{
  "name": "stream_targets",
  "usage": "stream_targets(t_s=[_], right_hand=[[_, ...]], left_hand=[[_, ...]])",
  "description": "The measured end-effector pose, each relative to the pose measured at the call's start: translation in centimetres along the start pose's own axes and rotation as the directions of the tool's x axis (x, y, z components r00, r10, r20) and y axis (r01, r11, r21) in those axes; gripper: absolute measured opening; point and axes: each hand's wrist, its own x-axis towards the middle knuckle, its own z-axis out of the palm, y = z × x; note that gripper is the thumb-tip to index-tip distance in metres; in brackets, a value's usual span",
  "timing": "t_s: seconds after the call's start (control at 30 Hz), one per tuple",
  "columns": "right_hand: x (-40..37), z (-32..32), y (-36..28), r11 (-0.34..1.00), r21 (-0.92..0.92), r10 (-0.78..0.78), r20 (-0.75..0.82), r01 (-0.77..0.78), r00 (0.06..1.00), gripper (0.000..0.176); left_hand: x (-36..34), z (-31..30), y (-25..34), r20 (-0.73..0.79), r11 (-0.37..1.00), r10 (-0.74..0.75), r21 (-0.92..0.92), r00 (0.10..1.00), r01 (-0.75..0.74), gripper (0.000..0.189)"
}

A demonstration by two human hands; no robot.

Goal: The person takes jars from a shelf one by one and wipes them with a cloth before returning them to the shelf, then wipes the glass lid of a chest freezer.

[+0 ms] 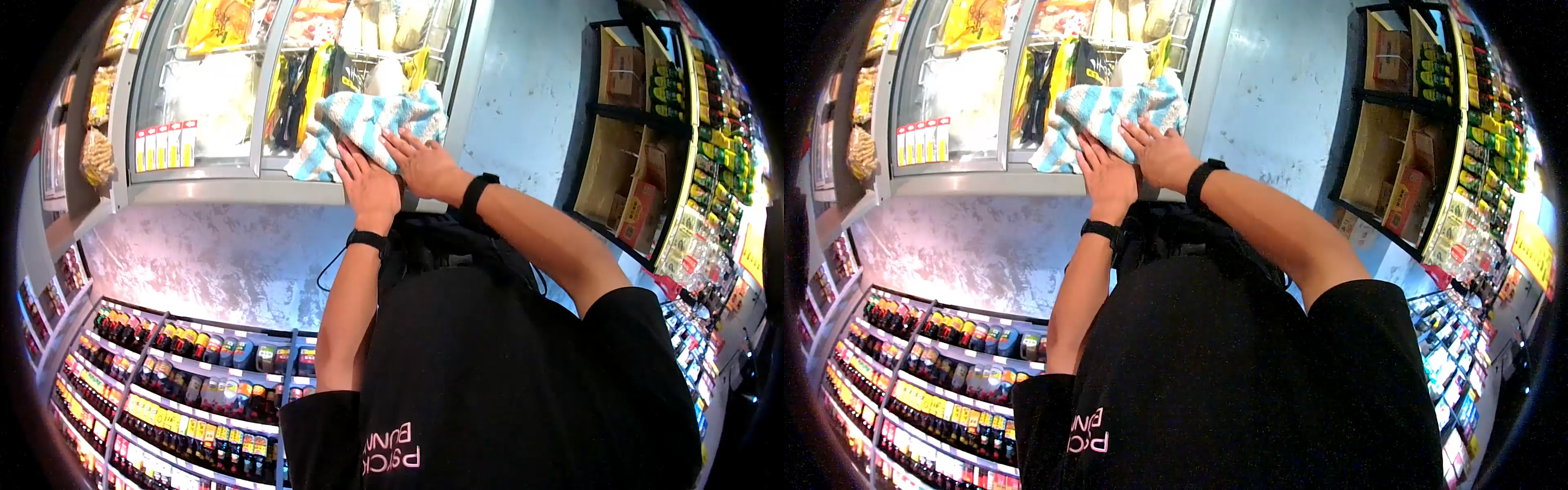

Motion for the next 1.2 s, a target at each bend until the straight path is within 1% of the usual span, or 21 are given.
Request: stream_targets(t_s=[0.03, 0.13, 0.17, 0.23, 0.3, 0.37, 0.4, 0.43, 0.53, 0.57, 0.63, 0.7, 0.77, 0.8, 0.9, 0.93, 0.97, 1.0, 1.03, 1.1, 1.2], right_hand=[[-0.2, 0.0, -0.1, 1.000, -0.011, -0.011, 0.008, 0.011, 1.000, 0.077], [-0.2, 0.5, 0.1, 1.000, 0.013, -0.028, -0.007, 0.028, 1.000, 0.079], [-0.3, 0.6, 0.2, 0.999, 0.006, -0.037, -0.010, 0.037, 0.999, 0.079], [-0.3, 0.6, 0.4, 0.998, 0.010, -0.062, -0.034, 0.062, 0.998, 0.080], [-0.1, 0.5, 0.8, 0.995, -0.013, -0.100, -0.048, 0.100, 0.994, 0.079], [-0.4, 0.5, 1.7, 0.986, 0.009, -0.166, -0.070, 0.167, 0.984, 0.078], [-0.4, 0.5, 2.2, 0.978, 0.044, -0.198, -0.067, 0.202, 0.978, 0.078], [-0.2, 0.7, 2.4, 0.976, 0.016, -0.217, -0.091, 0.219, 0.972, 0.076], [-0.1, 1.2, 4.0, 0.953, 0.008, -0.302, -0.112, 0.304, 0.947, 0.071], [-0.5, 1.3, 4.6, 0.946, 0.031, -0.315, -0.127, 0.321, 0.941, 0.071], [-0.1, -0.7, 5.9, 0.920, -0.017, -0.391, -0.034, 0.391, 0.920, 0.071], [0.9, -1.8, 5.6, 0.934, -0.056, -0.352, 0.019, 0.352, 0.936, 0.065], [1.0, -2.2, 9.1, 0.945, -0.012, -0.326, -0.006, 0.326, 0.945, 0.063], [0.9, -2.6, 10.8, 0.949, 0.047, -0.311, -0.020, 0.312, 0.950, 0.060], [1.5, -1.1, 14.8, 0.904, -0.013, -0.425, -0.115, 0.426, 0.898, 0.060], [2.0, -1.0, 15.9, 0.904, 0.045, -0.417, -0.133, 0.426, 0.899, 0.060], [2.1, -0.4, 15.5, 0.904, 0.042, -0.417, -0.134, 0.426, 0.899, 0.060], [1.9, -1.8, 14.9, 0.912, 0.020, -0.409, -0.055, 0.411, 0.911, 0.060], [1.8, -2.6, 13.9, 0.926, 0.010, -0.377, 0.022, 0.377, 0.926, 0.061], [2.3, -2.8, 13.2, 0.909, -0.032, -0.414, 0.060, 0.416, 0.908, 0.062], [3.1, -1.6, 14.9, 0.877, 0.025, -0.479, 0.115, 0.480, 0.870, 0.070]], left_hand=[[-0.3, 0.0, 0.0, -0.008, 1.000, 0.002, 0.009, 1.000, -0.002, 0.082], [-0.3, -1.4, 0.5, 0.205, 0.957, -0.055, 0.290, 0.977, -0.007, 0.083], [-0.4, -1.3, 0.6, 0.199, 0.957, -0.065, 0.290, 0.978, 0.004, 0.083], [-0.3, -0.7, 0.3, 0.042, 0.999, -0.037, -0.028, 0.998, 0.038, 0.085], [-0.1, 0.1, 0.4, 0.039, 0.996, -0.094, 0.004, 0.995, 0.094, 0.085], [0.1, 1.4, 0.7, 0.008, 0.974, -0.127, 0.192, 0.992, 0.123, 0.085], [0.2, 0.6, 1.3, 0.069, 0.974, -0.160, 0.171, 0.985, 0.146, 0.084], [0.3, 0.6, 1.6, 0.031, 0.983, -0.172, 0.075, 0.985, 0.169, 0.084], [0.9, 0.2, 3.1, 0.029, 0.959, -0.261, 0.117, 0.965, 0.256, 0.085], [0.8, -0.6, 3.8, 0.131, 0.945, -0.309, 0.153, 0.942, 0.289, 0.087], [1.7, 0.8, 4.3, 0.193, 0.881, -0.453, 0.247, 0.870, 0.403, 0.092], [3.8, -2.4, 7.6, 0.197, 0.786, -0.588, -0.089, 0.785, 0.611, 0.093], [5.4, -1.2, 8.9, 0.260, 0.782, -0.610, 0.051, 0.748, 0.621, 0.093], [6.8, 5.5, 6.5, 0.195, 0.771, -0.633, 0.251, 0.749, 0.586, 0.093], [10.0, -1.3, 14.2, 0.299, 0.570, -0.801, 0.113, 0.519, 0.814, 0.085], [10.9, -0.9, 15.4, 0.305, 0.554, -0.808, 0.106, 0.504, 0.825, 0.085], [10.4, -0.6, 14.7, 0.292, 0.579, -0.791, 0.073, 0.537, 0.812, 0.086], [9.7, 0.2, 13.3, 0.277, 0.561, -0.800, 0.030, 0.533, 0.827, 0.087], [9.1, 3.3, 10.9, 0.182, 0.558, -0.815, -0.010, 0.550, 0.830, 0.090], [9.0, 4.3, 10.5, 0.139, 0.528, -0.838, -0.039, 0.528, 0.848, 0.090], [9.5, 0.8, 13.4, 0.200, 0.497, -0.841, -0.084, 0.503, 0.864, 0.087]])
